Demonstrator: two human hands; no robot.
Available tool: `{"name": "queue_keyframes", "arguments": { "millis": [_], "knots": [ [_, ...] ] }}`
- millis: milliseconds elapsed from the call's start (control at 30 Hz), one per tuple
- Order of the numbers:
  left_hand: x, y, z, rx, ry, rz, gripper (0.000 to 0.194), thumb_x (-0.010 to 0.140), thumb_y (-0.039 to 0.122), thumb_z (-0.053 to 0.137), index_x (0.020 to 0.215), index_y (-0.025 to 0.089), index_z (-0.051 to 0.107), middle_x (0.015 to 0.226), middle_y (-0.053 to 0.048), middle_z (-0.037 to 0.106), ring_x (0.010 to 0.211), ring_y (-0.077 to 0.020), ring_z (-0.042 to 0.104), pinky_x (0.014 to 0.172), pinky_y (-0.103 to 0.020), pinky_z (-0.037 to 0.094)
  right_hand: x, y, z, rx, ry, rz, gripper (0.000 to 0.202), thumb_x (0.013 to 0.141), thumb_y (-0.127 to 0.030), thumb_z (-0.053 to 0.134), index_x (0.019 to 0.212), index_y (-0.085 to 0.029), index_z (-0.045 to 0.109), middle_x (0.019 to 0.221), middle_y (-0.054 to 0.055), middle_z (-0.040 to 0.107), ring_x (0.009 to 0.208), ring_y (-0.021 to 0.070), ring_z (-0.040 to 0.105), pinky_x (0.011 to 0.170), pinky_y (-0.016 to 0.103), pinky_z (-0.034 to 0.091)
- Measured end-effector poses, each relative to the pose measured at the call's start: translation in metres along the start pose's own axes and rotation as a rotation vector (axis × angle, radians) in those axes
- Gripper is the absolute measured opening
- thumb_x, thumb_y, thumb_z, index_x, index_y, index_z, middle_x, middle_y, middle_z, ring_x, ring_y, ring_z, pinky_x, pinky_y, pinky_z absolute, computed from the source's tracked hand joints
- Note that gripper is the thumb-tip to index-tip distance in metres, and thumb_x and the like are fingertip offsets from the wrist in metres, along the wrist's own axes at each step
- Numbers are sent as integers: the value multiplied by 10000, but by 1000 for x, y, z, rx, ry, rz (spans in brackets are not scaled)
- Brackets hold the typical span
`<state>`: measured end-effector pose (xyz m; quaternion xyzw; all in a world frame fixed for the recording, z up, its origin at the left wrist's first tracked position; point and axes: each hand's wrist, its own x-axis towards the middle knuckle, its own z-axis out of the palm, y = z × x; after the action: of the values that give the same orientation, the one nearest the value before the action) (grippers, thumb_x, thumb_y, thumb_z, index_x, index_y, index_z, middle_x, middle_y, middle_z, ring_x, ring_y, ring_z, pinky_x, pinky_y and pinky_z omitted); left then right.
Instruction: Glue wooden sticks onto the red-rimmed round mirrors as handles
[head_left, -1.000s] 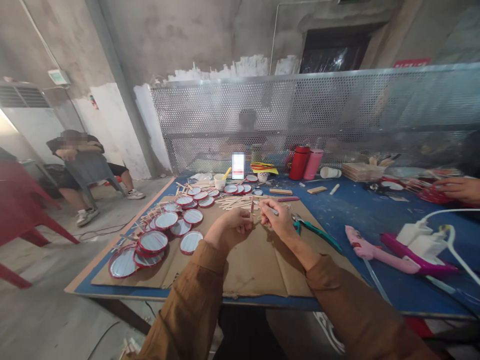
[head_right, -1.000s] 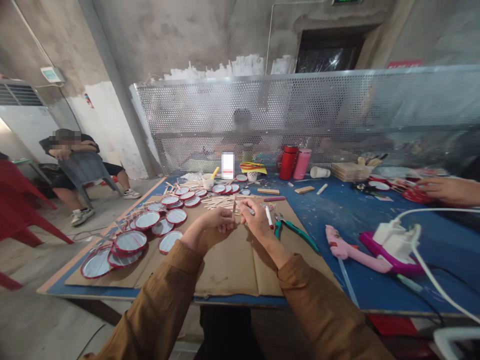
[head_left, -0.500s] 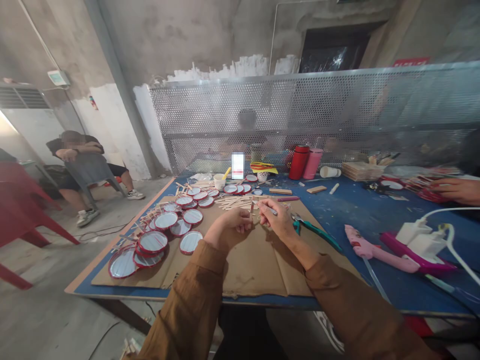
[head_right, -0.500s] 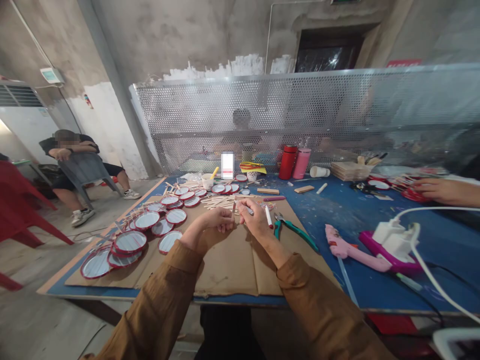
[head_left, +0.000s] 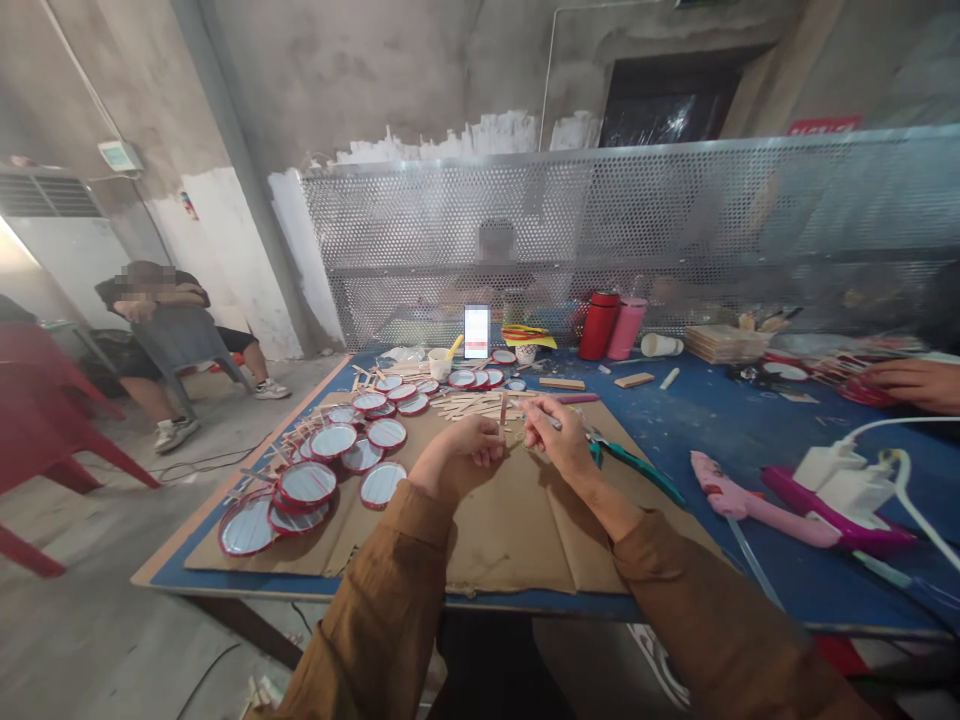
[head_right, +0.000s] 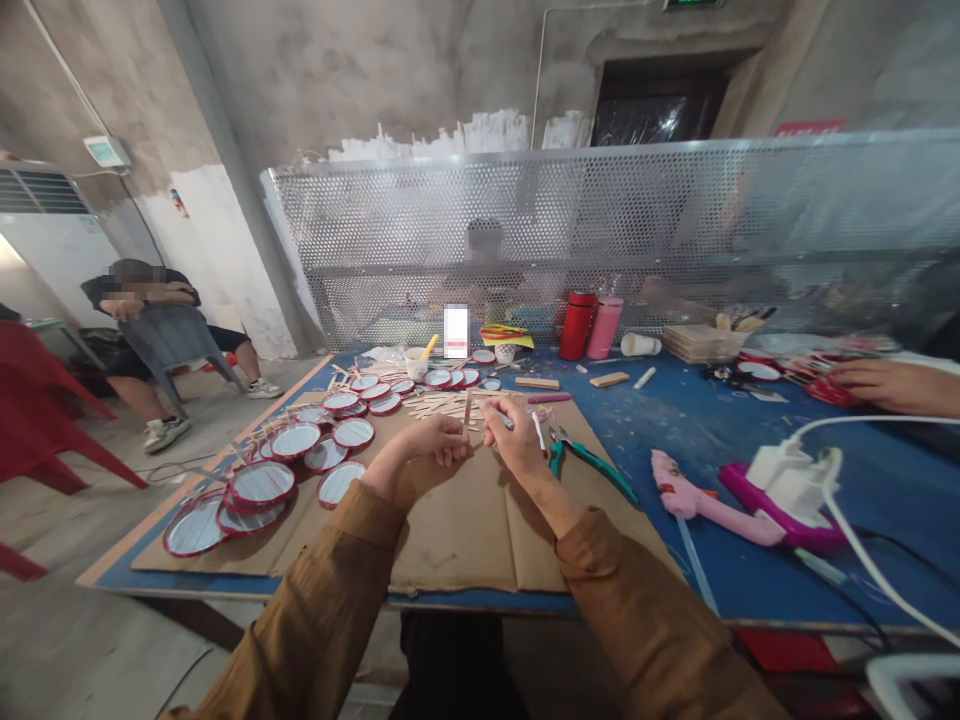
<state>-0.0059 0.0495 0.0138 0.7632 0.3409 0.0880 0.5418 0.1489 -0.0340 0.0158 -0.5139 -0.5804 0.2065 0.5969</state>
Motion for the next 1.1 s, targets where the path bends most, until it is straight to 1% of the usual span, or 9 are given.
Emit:
{"name": "queue_keyframes", "arguments": {
  "millis": [100,267,333,433,600,667,767,867,1100],
  "knots": [
    [0,0,0,8,1,3,135,827,211,543,721,130,564,534,27,572,439,-70,524,501,-204,435,-1,-2,2,-25,-37,5,376,846,-558,528,794,-192,598,555,-23,558,424,105,520,399,209,384],
    [-2,1,1,-5,9,-2,126,836,198,551,728,132,555,519,33,557,432,-67,527,484,-192,428,-2,-2,2,-88,-89,16,356,864,-534,496,829,-197,607,492,-27,551,409,115,502,403,215,370],
    [-2,2,1,-7,11,-1,131,842,192,542,726,132,553,517,35,551,434,-69,530,488,-195,428,-3,-3,2,-111,-100,14,338,868,-516,490,802,-202,596,483,-30,546,409,115,501,414,215,370],
    [-3,4,2,-2,9,-8,142,851,175,515,721,131,551,519,34,552,433,-74,527,498,-210,431,-3,-4,1,-130,-88,17,324,869,-494,489,765,-202,583,486,-31,545,413,115,508,435,220,383],
    [-2,4,1,5,3,-13,141,849,178,511,727,126,558,514,34,551,442,-77,530,500,-210,433,-2,-3,1,-132,-98,16,314,865,-490,486,844,-202,609,488,-33,554,416,127,524,438,225,396],
    [-2,3,1,3,1,-6,144,843,183,515,717,126,555,508,33,550,443,-73,529,497,-201,432,-2,-3,1,-143,-109,4,310,867,-483,489,824,-203,613,496,-33,556,426,124,533,461,227,416],
    [-1,1,0,1,5,-2,133,826,197,537,715,125,557,512,30,562,426,-64,515,480,-189,426,-2,-6,0,-124,-62,-4,318,856,-489,511,787,-194,609,508,-31,551,429,117,531,469,224,429],
    [0,-1,0,9,7,11,139,816,227,560,724,123,567,517,31,564,421,-60,512,477,-182,423,-2,-7,0,-80,-23,5,337,850,-505,519,808,-182,607,518,-29,549,419,109,518,436,213,410],
    [0,0,0,7,3,8,129,794,216,575,699,132,550,522,31,553,430,-69,516,490,-198,429,-3,-6,1,-108,-62,0,320,862,-486,510,808,-186,608,523,-26,557,419,105,513,443,212,403]
  ]
}}
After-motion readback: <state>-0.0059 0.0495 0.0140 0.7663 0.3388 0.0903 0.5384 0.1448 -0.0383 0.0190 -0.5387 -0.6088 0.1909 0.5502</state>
